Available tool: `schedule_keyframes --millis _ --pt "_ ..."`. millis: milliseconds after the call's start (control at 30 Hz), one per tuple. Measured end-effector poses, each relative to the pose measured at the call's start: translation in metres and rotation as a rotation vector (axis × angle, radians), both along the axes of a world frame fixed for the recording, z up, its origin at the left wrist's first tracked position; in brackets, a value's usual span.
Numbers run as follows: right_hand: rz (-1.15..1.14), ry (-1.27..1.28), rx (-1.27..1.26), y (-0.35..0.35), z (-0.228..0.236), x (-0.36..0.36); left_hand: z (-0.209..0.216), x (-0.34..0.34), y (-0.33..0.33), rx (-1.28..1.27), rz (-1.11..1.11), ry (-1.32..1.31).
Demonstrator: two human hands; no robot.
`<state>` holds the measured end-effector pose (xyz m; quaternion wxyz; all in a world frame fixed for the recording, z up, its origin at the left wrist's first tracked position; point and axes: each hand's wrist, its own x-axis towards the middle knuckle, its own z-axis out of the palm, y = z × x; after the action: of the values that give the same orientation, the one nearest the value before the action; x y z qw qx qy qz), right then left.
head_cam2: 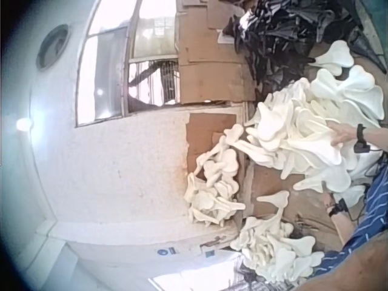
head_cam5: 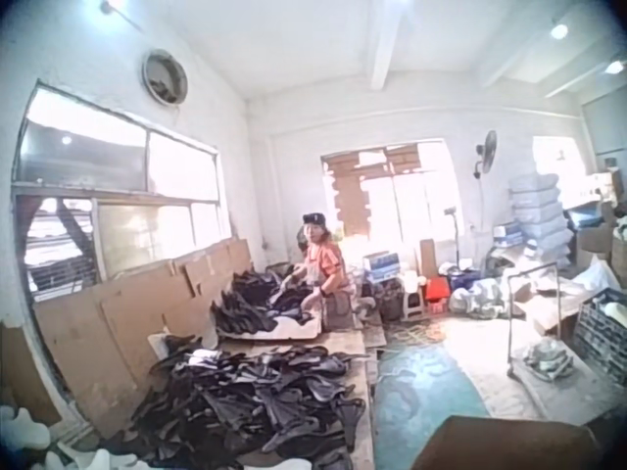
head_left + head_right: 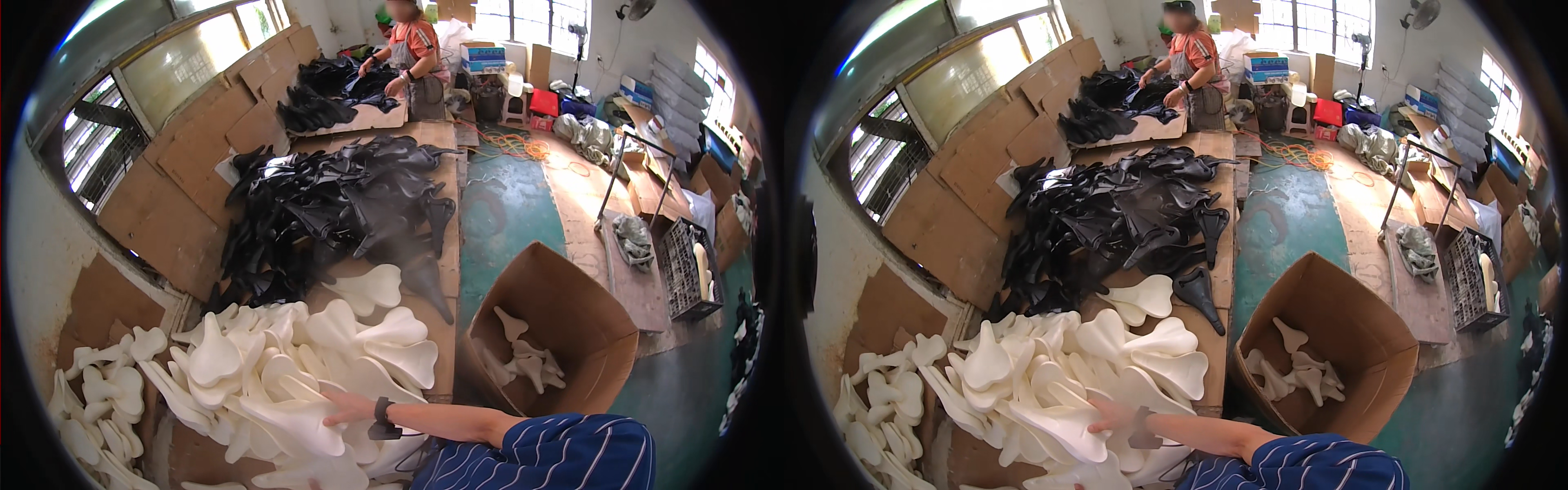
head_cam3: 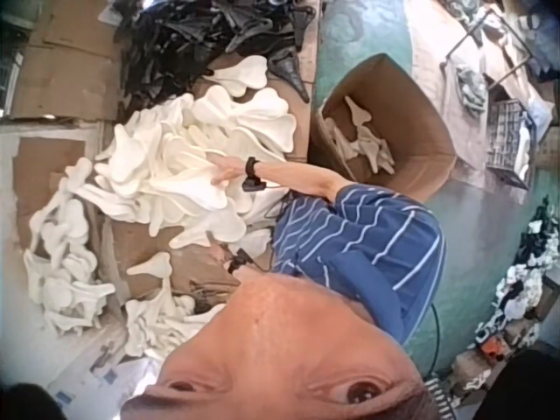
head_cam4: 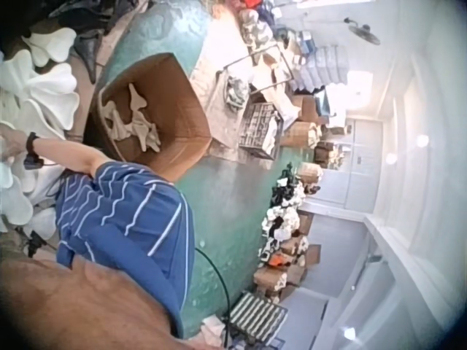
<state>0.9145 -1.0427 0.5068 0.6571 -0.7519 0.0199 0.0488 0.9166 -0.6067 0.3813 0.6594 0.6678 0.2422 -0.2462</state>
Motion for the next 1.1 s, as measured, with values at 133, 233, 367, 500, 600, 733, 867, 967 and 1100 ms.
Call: schedule_keyframes --millis 133,233,367,500,600,733,867,967,1100 --pt "0.031 0.029 -0.004 -0.003 -0.006 0.000 0.051 -0.014 -0.045 0.186 -0.029 -0.072" --pt "0.004 0.034 -0.009 0.003 -0.007 0.001 0.051 -0.015 -0.037 0.214 -0.060 -0.066" --pt "-0.009 0.043 -0.021 0.002 -0.013 -0.001 0.045 -0.017 -0.035 0.239 -0.112 -0.072" --pt "0.000 0.064 -0.032 -0.009 -0.022 -0.002 0.041 -0.017 -0.036 0.298 -0.208 -0.112" --pt "-0.023 0.049 -0.045 -0.014 -0.027 0.001 0.035 -0.015 -0.027 0.528 -0.489 -0.313" --pt "-0.074 -0.055 -0.165 0.016 -0.057 0.020 0.048 -0.013 -0.057 0.011 0.005 -0.062" --pt "0.021 0.108 -0.166 0.017 -0.054 0.018 0.096 -0.028 -0.058 0.012 0.019 0.002" --pt "-0.103 -0.051 -0.339 -0.025 -0.078 0.018 0.162 0.007 -0.099 0.535 -0.199 -0.271" --pt "-0.096 -0.207 -0.481 0.022 -0.037 0.003 0.054 -0.025 -0.059 0.444 0.202 -0.224"
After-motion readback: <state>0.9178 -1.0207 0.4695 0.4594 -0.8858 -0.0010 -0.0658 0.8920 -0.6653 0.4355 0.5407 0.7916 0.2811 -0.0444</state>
